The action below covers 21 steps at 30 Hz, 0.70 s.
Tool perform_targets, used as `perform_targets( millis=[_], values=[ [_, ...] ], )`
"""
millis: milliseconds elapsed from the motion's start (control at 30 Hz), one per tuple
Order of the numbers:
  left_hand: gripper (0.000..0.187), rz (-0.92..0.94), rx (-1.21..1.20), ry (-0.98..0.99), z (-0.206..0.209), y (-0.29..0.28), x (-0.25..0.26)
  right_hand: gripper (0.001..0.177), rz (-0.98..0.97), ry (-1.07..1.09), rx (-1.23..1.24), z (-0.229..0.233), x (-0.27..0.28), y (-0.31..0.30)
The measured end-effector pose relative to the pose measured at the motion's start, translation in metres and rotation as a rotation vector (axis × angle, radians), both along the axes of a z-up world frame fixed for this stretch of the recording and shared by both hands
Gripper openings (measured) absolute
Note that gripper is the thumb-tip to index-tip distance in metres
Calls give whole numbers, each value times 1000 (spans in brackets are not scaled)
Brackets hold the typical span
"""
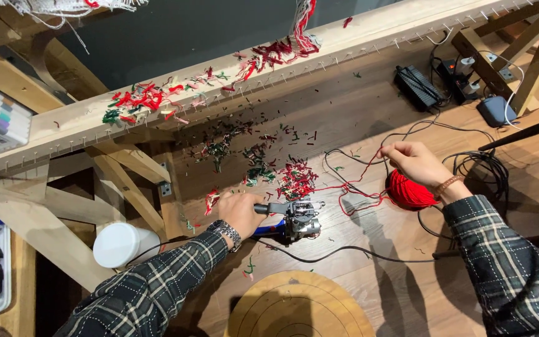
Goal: Using a tufting gun to apply red yarn to a rug canvas following a pre-drawn design.
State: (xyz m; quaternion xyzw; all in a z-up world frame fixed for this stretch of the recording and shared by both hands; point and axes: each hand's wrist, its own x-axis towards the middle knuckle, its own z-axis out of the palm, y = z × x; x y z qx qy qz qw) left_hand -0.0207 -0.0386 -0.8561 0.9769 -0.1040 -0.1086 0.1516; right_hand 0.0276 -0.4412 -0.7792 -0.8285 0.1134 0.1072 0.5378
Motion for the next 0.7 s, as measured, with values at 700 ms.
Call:
perform_targets(
  millis=[700],
  values=[
    [78,-100,-202,483,81,-5,26,20,363,-298,-88,95,-9,63]
  ],
)
